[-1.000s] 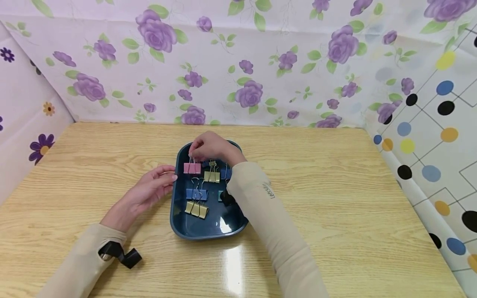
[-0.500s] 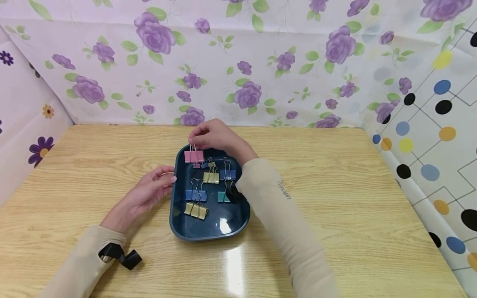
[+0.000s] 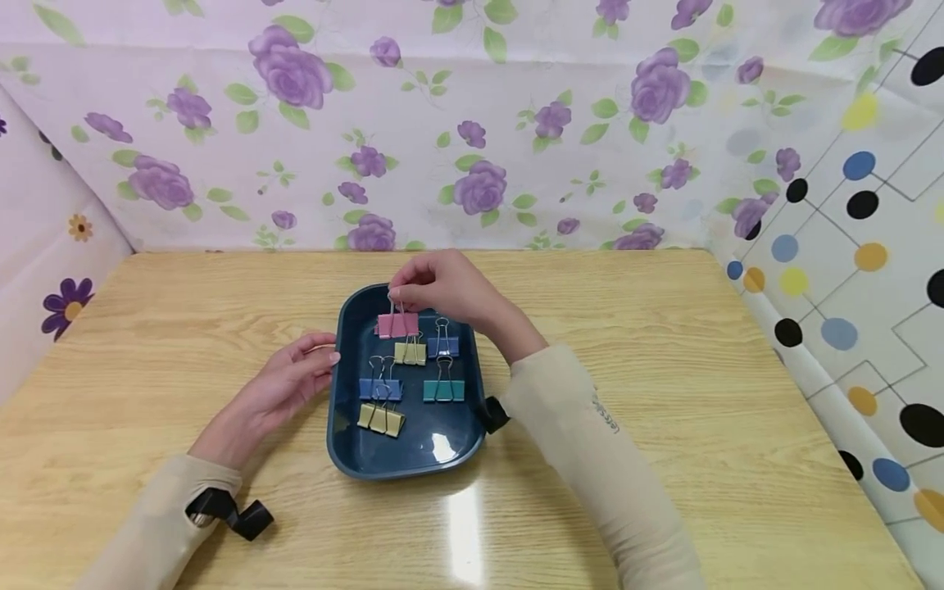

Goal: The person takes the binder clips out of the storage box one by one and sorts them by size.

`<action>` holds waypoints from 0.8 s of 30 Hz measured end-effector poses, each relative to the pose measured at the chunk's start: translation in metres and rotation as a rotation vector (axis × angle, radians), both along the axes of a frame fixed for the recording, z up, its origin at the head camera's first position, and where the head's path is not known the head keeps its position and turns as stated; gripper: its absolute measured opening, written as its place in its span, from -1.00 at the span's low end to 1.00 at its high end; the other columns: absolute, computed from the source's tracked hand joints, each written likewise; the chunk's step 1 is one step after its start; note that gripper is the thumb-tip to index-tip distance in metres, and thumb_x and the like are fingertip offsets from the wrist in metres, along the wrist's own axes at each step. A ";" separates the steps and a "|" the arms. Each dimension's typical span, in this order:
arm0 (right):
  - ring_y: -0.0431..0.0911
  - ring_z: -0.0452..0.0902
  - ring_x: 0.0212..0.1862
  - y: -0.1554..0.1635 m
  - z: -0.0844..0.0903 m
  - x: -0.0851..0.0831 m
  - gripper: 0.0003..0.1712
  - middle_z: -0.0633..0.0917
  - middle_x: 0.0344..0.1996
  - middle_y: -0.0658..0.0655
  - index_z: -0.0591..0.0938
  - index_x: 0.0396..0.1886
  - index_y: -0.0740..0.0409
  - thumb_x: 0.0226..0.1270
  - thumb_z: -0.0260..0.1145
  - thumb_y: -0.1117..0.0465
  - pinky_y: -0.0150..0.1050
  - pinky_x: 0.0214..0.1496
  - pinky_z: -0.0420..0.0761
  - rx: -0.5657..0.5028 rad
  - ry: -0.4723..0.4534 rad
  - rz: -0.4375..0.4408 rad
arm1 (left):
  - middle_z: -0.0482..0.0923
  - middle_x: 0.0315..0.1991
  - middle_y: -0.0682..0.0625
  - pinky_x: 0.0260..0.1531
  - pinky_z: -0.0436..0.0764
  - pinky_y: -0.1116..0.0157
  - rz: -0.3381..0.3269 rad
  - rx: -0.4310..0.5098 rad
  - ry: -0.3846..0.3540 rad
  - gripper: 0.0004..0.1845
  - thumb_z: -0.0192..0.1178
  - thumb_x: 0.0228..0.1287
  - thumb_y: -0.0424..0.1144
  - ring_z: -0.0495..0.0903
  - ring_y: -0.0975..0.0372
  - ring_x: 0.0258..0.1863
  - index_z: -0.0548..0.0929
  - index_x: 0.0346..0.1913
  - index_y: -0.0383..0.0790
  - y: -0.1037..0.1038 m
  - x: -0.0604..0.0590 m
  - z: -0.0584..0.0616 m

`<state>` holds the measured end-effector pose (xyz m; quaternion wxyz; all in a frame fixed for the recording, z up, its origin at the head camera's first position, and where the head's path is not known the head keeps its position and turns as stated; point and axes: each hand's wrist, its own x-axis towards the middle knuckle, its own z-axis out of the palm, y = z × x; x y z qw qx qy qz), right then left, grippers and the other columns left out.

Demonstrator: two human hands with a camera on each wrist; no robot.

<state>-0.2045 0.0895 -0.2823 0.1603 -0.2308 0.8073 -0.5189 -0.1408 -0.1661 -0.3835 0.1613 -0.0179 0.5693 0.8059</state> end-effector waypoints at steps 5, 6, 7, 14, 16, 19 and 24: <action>-0.02 0.61 -0.26 0.010 -0.002 0.012 -0.86 0.68 -0.32 0.12 0.68 -0.22 0.19 0.35 0.31 0.20 -0.08 -0.08 0.62 -0.015 0.066 -0.010 | 0.55 -0.27 -0.03 -0.29 0.59 0.42 0.012 0.004 0.002 -0.76 0.04 0.36 -0.55 0.57 0.26 -0.34 0.34 0.02 -0.34 -0.003 0.003 0.000; -0.01 0.59 -0.27 0.013 -0.003 0.013 -0.86 0.68 -0.33 0.11 0.68 -0.22 0.18 0.35 0.31 0.19 -0.07 -0.09 0.62 -0.005 0.086 -0.015 | 0.54 -0.27 -0.03 -0.29 0.59 0.42 0.014 -0.010 0.005 -0.75 0.04 0.35 -0.55 0.57 0.27 -0.33 0.34 0.03 -0.34 -0.003 0.003 0.000; -0.01 0.58 -0.28 0.017 -0.003 0.014 -0.85 0.68 -0.33 0.11 0.68 -0.22 0.17 0.35 0.32 0.18 -0.06 -0.10 0.61 0.002 0.100 -0.022 | 0.53 -0.25 -0.03 -0.28 0.59 0.42 0.015 -0.026 0.007 -0.75 0.04 0.35 -0.54 0.56 0.27 -0.33 0.34 0.04 -0.34 -0.002 0.003 0.000; 0.00 0.53 -0.29 0.048 -0.009 0.016 -0.84 0.67 -0.29 0.12 0.67 -0.19 0.14 0.35 0.32 0.16 -0.16 -0.21 0.58 0.038 0.121 -0.097 | 0.50 -0.22 -0.03 -0.25 0.59 0.40 0.018 -0.089 0.018 -0.71 0.07 0.36 -0.51 0.55 0.28 -0.30 0.33 0.08 -0.36 -0.001 0.002 0.001; 0.01 0.53 -0.28 0.057 -0.012 0.015 -0.82 0.67 -0.28 0.14 0.67 -0.17 0.17 0.35 0.32 0.16 -0.18 -0.21 0.57 0.044 0.117 -0.117 | 0.50 -0.22 -0.03 -0.25 0.59 0.40 0.020 -0.090 0.022 -0.72 0.06 0.36 -0.51 0.55 0.28 -0.31 0.33 0.07 -0.36 0.000 0.002 0.001; 0.01 0.54 -0.25 0.069 -0.018 0.012 -0.79 0.66 -0.26 0.17 0.66 -0.16 0.21 0.36 0.31 0.16 -0.20 -0.19 0.57 0.046 0.105 -0.149 | 0.51 -0.23 -0.02 -0.25 0.59 0.41 0.019 -0.089 0.023 -0.72 0.07 0.35 -0.51 0.55 0.29 -0.32 0.34 0.07 -0.36 0.000 0.002 0.001; 0.01 0.54 -0.22 0.085 -0.030 0.004 -0.77 0.65 -0.26 0.19 0.65 -0.15 0.26 0.38 0.28 0.17 -0.21 -0.14 0.56 0.057 0.087 -0.184 | 0.51 -0.24 -0.02 -0.27 0.59 0.41 0.024 -0.078 0.022 -0.73 0.07 0.36 -0.52 0.56 0.29 -0.33 0.35 0.06 -0.36 0.000 0.001 0.000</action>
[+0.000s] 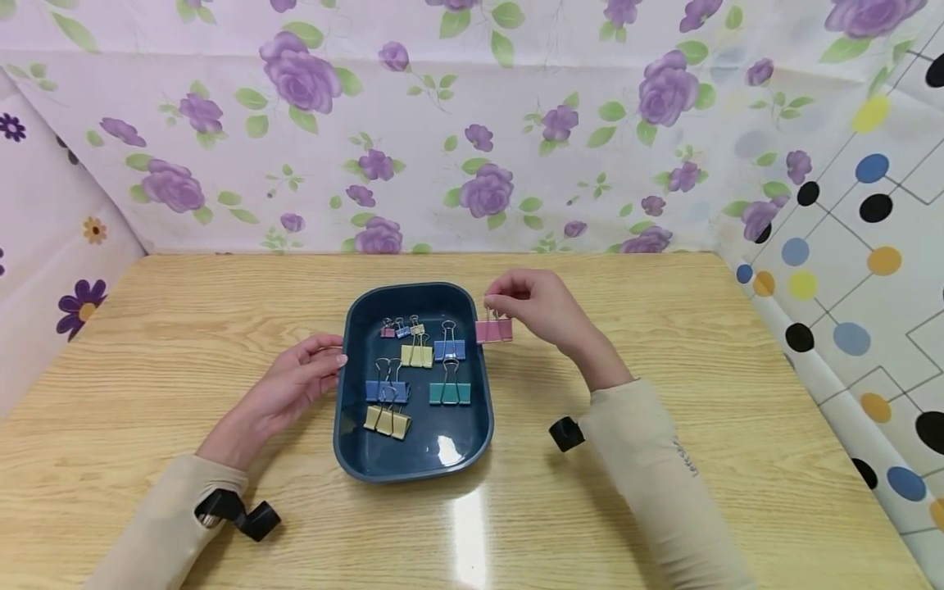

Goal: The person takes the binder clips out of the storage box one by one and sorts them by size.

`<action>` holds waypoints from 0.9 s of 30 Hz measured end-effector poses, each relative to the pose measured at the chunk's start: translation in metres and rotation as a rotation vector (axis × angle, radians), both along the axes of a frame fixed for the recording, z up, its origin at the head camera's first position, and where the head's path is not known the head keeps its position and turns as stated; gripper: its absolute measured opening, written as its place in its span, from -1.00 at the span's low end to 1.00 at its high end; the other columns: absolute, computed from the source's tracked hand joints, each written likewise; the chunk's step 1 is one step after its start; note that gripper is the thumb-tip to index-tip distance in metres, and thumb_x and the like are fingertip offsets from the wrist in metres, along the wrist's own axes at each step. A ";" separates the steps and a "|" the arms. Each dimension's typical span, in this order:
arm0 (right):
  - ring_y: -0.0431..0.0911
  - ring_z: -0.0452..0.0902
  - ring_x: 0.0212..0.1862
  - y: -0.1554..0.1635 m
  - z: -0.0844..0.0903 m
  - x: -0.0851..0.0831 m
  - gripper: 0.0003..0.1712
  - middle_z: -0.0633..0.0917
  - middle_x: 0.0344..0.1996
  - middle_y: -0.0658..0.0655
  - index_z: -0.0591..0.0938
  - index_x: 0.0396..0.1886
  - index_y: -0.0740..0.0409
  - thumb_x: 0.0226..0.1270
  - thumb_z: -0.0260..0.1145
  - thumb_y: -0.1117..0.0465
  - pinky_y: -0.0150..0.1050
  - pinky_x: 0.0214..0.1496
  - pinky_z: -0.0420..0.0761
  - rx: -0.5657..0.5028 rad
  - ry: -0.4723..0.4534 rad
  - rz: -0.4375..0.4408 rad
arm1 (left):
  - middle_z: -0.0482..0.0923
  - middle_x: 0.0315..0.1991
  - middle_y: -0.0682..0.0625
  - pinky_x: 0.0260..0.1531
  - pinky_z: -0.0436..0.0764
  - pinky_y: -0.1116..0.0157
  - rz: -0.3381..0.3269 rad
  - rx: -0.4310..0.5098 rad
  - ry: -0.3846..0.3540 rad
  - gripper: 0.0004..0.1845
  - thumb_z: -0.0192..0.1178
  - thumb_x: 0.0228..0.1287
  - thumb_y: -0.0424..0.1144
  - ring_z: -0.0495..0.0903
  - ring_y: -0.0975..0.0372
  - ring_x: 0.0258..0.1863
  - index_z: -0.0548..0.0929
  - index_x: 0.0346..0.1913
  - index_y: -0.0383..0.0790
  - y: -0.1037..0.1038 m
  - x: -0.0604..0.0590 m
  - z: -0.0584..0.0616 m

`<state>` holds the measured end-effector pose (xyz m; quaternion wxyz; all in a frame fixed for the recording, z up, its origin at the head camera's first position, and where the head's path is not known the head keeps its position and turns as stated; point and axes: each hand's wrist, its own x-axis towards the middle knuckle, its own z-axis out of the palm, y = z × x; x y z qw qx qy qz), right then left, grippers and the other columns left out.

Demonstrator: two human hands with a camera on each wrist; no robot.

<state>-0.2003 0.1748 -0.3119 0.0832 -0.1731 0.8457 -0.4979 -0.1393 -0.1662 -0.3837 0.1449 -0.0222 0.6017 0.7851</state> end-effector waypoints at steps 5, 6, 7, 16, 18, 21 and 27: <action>0.02 0.54 -0.19 0.012 -0.010 -0.009 -0.75 0.64 -0.23 0.21 0.63 -0.13 0.30 0.39 0.28 0.17 -0.19 -0.10 0.58 0.012 -0.021 -0.024 | 0.51 -0.25 -0.02 -0.27 0.59 0.42 -0.002 0.006 0.003 -0.74 0.06 0.36 -0.52 0.55 0.28 -0.34 0.34 0.06 -0.37 -0.001 0.000 -0.002; 0.02 0.54 -0.18 0.014 -0.012 -0.011 -0.75 0.64 -0.23 0.22 0.63 -0.13 0.30 0.39 0.27 0.17 -0.15 -0.08 0.58 0.017 -0.026 -0.029 | 0.51 -0.25 -0.02 -0.27 0.59 0.42 -0.003 0.005 0.004 -0.74 0.06 0.36 -0.52 0.55 0.28 -0.33 0.34 0.06 -0.37 -0.001 0.000 -0.002; 0.02 0.54 -0.18 0.016 -0.014 -0.012 -0.75 0.64 -0.22 0.22 0.63 -0.13 0.30 0.39 0.27 0.17 -0.11 -0.06 0.58 0.021 -0.032 -0.034 | 0.51 -0.25 -0.03 -0.27 0.59 0.42 -0.005 0.006 0.005 -0.73 0.06 0.36 -0.52 0.56 0.28 -0.33 0.34 0.06 -0.37 -0.001 0.000 -0.002; 0.04 0.54 -0.09 0.033 -0.032 -0.024 -0.76 0.66 -0.17 0.24 0.61 -0.09 0.33 0.40 0.26 0.22 0.04 0.07 0.54 0.039 -0.125 -0.066 | 0.51 -0.25 -0.03 -0.28 0.59 0.42 -0.003 0.014 0.005 -0.73 0.06 0.37 -0.51 0.55 0.27 -0.34 0.33 0.06 -0.37 -0.001 -0.001 -0.002; 0.04 0.55 -0.09 0.036 -0.036 -0.027 -0.75 0.66 -0.17 0.23 0.61 -0.08 0.32 0.39 0.27 0.21 0.02 0.07 0.54 0.050 -0.137 -0.072 | 0.51 -0.26 -0.02 -0.28 0.59 0.42 -0.001 0.019 0.003 -0.74 0.05 0.37 -0.52 0.55 0.27 -0.34 0.33 0.06 -0.36 -0.001 -0.001 -0.002; 0.04 0.56 -0.09 0.041 -0.044 -0.031 -0.74 0.67 -0.17 0.21 0.62 -0.07 0.31 0.39 0.28 0.20 0.01 0.07 0.55 0.066 -0.153 -0.079 | 0.52 -0.26 -0.02 -0.29 0.59 0.42 -0.002 0.026 0.000 -0.75 0.04 0.37 -0.53 0.55 0.27 -0.34 0.34 0.05 -0.35 -0.001 -0.001 -0.002; 0.01 0.56 -0.11 0.050 -0.055 -0.037 -0.72 0.65 -0.15 0.22 0.61 -0.05 0.34 0.40 0.26 0.21 -0.07 0.02 0.58 0.045 -0.181 -0.088 | 0.51 -0.24 -0.04 -0.28 0.58 0.42 -0.008 0.024 -0.002 -0.74 0.05 0.37 -0.52 0.55 0.27 -0.33 0.33 0.06 -0.36 0.000 -0.001 -0.004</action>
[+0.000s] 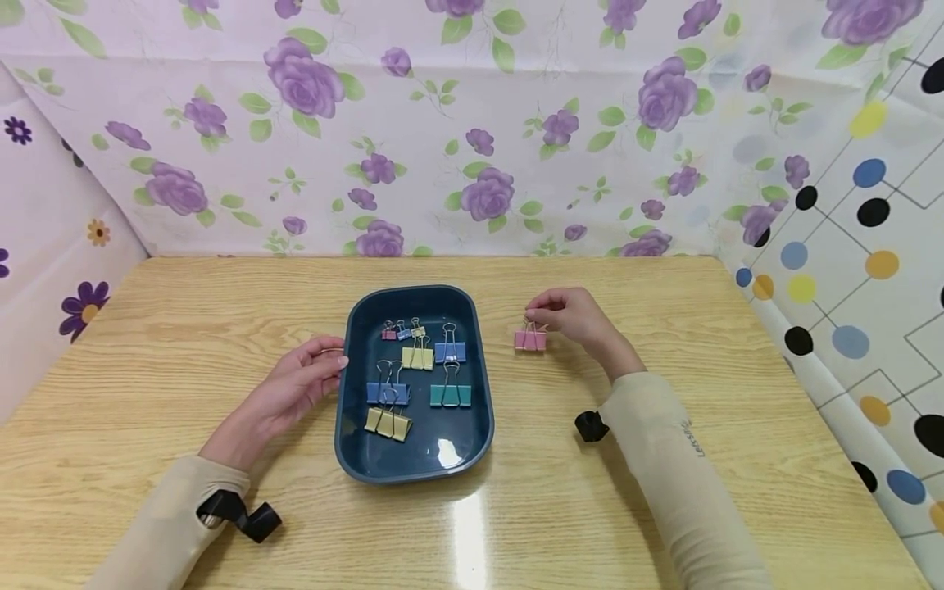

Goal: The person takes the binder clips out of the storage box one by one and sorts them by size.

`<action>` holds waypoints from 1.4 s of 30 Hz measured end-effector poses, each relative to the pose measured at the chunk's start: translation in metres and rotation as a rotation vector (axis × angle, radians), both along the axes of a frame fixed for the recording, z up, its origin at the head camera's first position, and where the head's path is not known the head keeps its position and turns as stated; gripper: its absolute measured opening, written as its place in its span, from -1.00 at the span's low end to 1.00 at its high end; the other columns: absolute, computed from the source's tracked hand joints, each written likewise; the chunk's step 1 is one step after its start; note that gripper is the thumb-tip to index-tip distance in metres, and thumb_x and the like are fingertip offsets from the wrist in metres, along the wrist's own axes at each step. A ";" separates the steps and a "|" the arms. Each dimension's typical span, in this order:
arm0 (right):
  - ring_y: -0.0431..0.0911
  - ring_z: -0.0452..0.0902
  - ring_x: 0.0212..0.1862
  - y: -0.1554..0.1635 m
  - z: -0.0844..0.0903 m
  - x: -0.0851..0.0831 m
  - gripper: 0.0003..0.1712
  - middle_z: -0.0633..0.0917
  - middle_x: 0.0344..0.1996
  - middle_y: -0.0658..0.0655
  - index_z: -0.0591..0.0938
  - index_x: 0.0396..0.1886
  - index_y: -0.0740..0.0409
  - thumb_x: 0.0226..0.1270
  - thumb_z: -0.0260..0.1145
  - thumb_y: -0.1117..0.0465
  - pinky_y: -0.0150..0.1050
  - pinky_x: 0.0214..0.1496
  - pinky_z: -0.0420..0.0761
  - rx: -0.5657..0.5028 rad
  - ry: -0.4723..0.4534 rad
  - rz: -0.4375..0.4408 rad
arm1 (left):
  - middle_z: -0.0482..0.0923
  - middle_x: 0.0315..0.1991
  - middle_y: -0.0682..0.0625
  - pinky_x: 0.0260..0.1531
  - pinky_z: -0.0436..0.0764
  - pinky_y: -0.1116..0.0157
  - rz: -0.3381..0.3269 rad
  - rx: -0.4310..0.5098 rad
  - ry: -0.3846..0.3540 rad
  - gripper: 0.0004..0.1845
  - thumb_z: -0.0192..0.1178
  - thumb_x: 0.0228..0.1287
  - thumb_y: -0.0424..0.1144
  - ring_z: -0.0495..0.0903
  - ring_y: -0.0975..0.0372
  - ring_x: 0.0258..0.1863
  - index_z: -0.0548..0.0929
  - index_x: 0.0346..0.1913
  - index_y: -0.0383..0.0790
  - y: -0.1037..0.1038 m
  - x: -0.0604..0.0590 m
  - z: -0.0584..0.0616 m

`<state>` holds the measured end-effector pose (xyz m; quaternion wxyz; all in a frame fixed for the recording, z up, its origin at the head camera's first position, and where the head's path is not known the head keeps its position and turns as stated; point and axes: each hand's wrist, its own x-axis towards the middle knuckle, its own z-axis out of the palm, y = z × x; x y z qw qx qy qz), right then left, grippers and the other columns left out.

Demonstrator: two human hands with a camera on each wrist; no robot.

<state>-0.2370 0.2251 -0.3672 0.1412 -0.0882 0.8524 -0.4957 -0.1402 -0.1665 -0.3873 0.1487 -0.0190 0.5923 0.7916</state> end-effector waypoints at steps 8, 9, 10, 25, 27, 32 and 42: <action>0.00 0.56 -0.12 0.002 -0.001 0.000 -0.68 0.64 -0.12 0.23 0.59 -0.01 0.38 0.40 0.26 0.21 -0.05 0.03 0.57 -0.032 -0.028 -0.001 | 0.51 -0.26 -0.02 -0.29 0.58 0.42 0.003 -0.001 0.007 -0.76 0.04 0.37 -0.53 0.55 0.28 -0.34 0.35 0.03 -0.34 0.000 0.001 0.000; 0.00 0.56 -0.13 0.002 -0.001 0.000 -0.68 0.64 -0.12 0.23 0.59 0.00 0.38 0.40 0.26 0.21 -0.05 0.03 0.57 -0.032 -0.030 0.001 | 0.51 -0.26 -0.02 -0.28 0.58 0.42 0.005 0.004 0.005 -0.76 0.04 0.36 -0.54 0.55 0.28 -0.34 0.35 0.03 -0.34 0.000 0.001 0.000; 0.00 0.57 -0.14 0.002 -0.001 0.000 -0.67 0.64 -0.12 0.22 0.59 0.00 0.38 0.40 0.26 0.20 -0.06 0.01 0.57 -0.033 -0.033 0.003 | 0.51 -0.26 -0.02 -0.28 0.58 0.42 0.007 0.007 0.002 -0.76 0.04 0.36 -0.54 0.55 0.28 -0.34 0.35 0.03 -0.34 0.001 0.001 -0.001; -0.02 0.60 -0.17 0.002 -0.008 -0.005 -0.69 0.66 -0.14 0.25 0.60 -0.02 0.35 0.41 0.25 0.19 -0.20 -0.14 0.61 0.000 -0.039 0.018 | 0.51 -0.23 -0.05 -0.28 0.59 0.42 0.019 0.019 -0.009 -0.73 0.06 0.35 -0.54 0.55 0.27 -0.33 0.33 0.05 -0.36 0.001 0.001 0.000; -0.01 0.60 -0.17 0.002 -0.008 -0.005 -0.68 0.66 -0.12 0.25 0.60 -0.01 0.34 0.41 0.25 0.18 -0.20 -0.15 0.61 0.007 -0.038 0.018 | 0.50 -0.22 -0.05 -0.28 0.59 0.42 0.017 0.018 -0.013 -0.72 0.06 0.35 -0.53 0.55 0.27 -0.32 0.33 0.06 -0.37 0.000 0.001 -0.001; 0.04 0.55 -0.12 0.003 -0.005 -0.005 -0.62 0.64 -0.07 0.26 0.58 0.06 0.31 0.41 0.26 0.14 -0.18 -0.15 0.60 0.039 -0.028 0.004 | 0.51 -0.21 -0.06 -0.26 0.59 0.42 0.015 0.012 -0.012 -0.72 0.07 0.36 -0.52 0.55 0.27 -0.32 0.32 0.07 -0.38 0.000 0.000 -0.001; 0.09 0.47 0.07 0.002 0.004 -0.007 -0.54 0.59 0.04 0.29 0.55 0.12 0.33 0.41 0.25 0.07 -0.06 0.07 0.51 0.096 0.070 -0.059 | 0.51 -0.23 -0.05 -0.28 0.59 0.42 0.018 0.001 -0.004 -0.73 0.06 0.36 -0.52 0.55 0.26 -0.32 0.32 0.07 -0.37 0.001 0.000 -0.002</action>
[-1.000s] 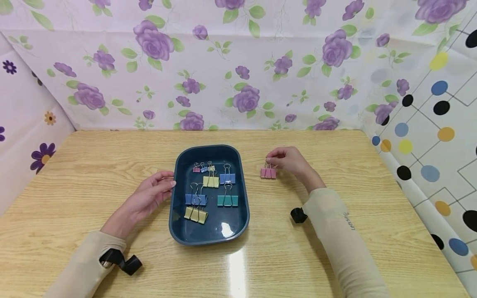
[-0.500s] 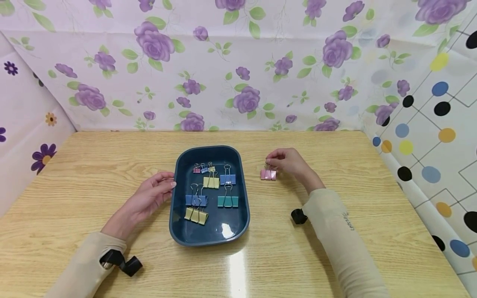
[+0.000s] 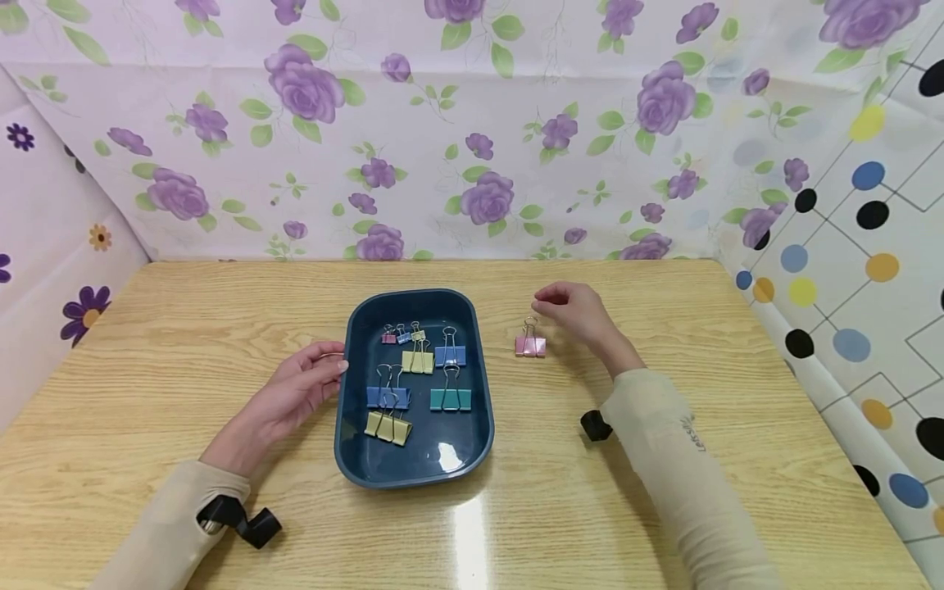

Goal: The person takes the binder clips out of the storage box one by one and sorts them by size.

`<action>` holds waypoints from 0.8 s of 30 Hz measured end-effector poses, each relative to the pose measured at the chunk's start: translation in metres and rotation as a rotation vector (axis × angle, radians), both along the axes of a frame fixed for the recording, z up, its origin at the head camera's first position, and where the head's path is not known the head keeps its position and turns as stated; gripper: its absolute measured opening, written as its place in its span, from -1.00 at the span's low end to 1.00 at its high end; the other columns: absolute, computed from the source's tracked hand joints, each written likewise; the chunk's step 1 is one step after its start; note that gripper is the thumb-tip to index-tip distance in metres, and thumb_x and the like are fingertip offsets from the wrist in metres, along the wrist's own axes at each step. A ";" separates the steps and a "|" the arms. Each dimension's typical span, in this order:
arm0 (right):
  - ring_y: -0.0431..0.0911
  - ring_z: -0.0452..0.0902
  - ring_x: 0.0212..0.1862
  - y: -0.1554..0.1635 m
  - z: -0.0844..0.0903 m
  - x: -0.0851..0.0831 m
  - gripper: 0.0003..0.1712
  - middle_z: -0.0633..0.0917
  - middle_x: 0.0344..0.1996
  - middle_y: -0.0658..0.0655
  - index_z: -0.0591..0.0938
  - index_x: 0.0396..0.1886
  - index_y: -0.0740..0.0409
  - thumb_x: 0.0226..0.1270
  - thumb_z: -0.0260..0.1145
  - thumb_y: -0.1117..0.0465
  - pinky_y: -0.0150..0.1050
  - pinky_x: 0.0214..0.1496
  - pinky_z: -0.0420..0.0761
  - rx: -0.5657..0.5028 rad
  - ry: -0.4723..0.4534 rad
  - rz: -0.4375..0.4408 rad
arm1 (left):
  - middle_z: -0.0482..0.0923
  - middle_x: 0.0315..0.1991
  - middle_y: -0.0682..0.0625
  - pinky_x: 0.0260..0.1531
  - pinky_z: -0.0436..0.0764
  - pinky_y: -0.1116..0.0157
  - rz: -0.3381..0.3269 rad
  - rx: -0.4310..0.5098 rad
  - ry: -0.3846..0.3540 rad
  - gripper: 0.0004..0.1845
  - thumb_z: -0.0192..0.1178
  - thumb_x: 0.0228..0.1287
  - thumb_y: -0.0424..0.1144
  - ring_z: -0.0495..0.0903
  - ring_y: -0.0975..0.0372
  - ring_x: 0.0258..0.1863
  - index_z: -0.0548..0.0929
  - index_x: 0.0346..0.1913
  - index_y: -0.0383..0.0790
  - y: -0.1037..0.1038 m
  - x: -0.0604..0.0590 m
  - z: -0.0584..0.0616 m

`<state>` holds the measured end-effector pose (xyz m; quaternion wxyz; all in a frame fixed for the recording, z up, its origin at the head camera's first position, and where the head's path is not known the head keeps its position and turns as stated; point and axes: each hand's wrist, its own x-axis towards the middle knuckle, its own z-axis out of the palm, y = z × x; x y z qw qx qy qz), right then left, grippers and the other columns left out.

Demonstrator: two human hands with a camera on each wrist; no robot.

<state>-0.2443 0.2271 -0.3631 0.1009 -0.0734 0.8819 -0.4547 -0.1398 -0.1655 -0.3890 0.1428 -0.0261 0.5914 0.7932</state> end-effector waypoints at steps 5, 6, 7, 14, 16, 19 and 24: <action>0.11 0.49 0.07 -0.006 0.012 0.001 -0.58 0.61 0.03 0.28 0.57 0.11 0.31 0.42 0.24 0.10 -0.01 0.07 0.51 0.073 0.064 0.026 | 0.51 -0.22 -0.06 -0.28 0.59 0.42 -0.002 -0.001 0.004 -0.73 0.06 0.36 -0.52 0.55 0.26 -0.32 0.32 0.07 -0.37 0.001 0.000 -0.001; 0.11 0.50 0.07 -0.008 0.015 0.001 -0.59 0.61 0.02 0.28 0.57 0.10 0.30 0.42 0.24 0.11 0.00 0.07 0.51 0.088 0.075 0.036 | 0.51 -0.22 -0.06 -0.28 0.58 0.42 -0.002 -0.001 0.004 -0.73 0.05 0.36 -0.52 0.55 0.26 -0.32 0.32 0.07 -0.37 0.001 0.000 0.000; 0.10 0.50 0.05 -0.011 0.018 0.001 -0.60 0.61 0.01 0.27 0.58 0.10 0.28 0.42 0.24 0.11 0.00 0.07 0.52 0.108 0.085 0.048 | 0.51 -0.22 -0.05 -0.28 0.58 0.42 -0.002 0.000 0.004 -0.73 0.05 0.36 -0.52 0.55 0.26 -0.32 0.33 0.07 -0.37 0.001 0.000 0.000; 0.04 0.54 -0.03 -0.045 0.042 0.007 -0.64 0.65 -0.07 0.20 0.61 0.05 0.26 0.38 0.28 0.13 -0.06 0.05 0.55 0.155 0.144 0.144 | 0.51 -0.23 -0.05 -0.27 0.58 0.41 -0.004 0.005 0.010 -0.74 0.04 0.37 -0.52 0.55 0.25 -0.32 0.32 0.06 -0.37 -0.001 0.001 0.000; 0.01 0.55 -0.05 -0.057 0.048 0.009 -0.66 0.66 -0.09 0.18 0.62 0.03 0.25 0.37 0.29 0.14 -0.09 0.03 0.56 0.160 0.149 0.180 | 0.52 -0.23 -0.05 -0.26 0.59 0.41 -0.008 0.010 0.011 -0.74 0.05 0.37 -0.52 0.55 0.25 -0.32 0.32 0.06 -0.38 -0.001 0.001 0.000; -0.01 0.55 -0.10 -0.073 0.056 0.012 -0.68 0.67 -0.12 0.15 0.63 0.01 0.23 0.37 0.29 0.14 -0.12 -0.03 0.57 0.174 0.145 0.230 | 0.52 -0.24 -0.04 -0.25 0.59 0.41 -0.012 0.013 0.010 -0.74 0.05 0.37 -0.52 0.55 0.25 -0.31 0.32 0.05 -0.38 -0.001 0.001 0.001; -0.03 0.57 -0.19 -0.097 0.065 0.014 -0.73 0.68 -0.17 0.11 0.65 -0.04 0.20 0.37 0.30 0.14 -0.18 -0.13 0.60 0.159 0.101 0.286 | 0.52 -0.25 -0.04 -0.26 0.59 0.41 -0.009 0.021 0.007 -0.75 0.06 0.37 -0.52 0.55 0.26 -0.31 0.33 0.04 -0.37 0.000 0.001 0.001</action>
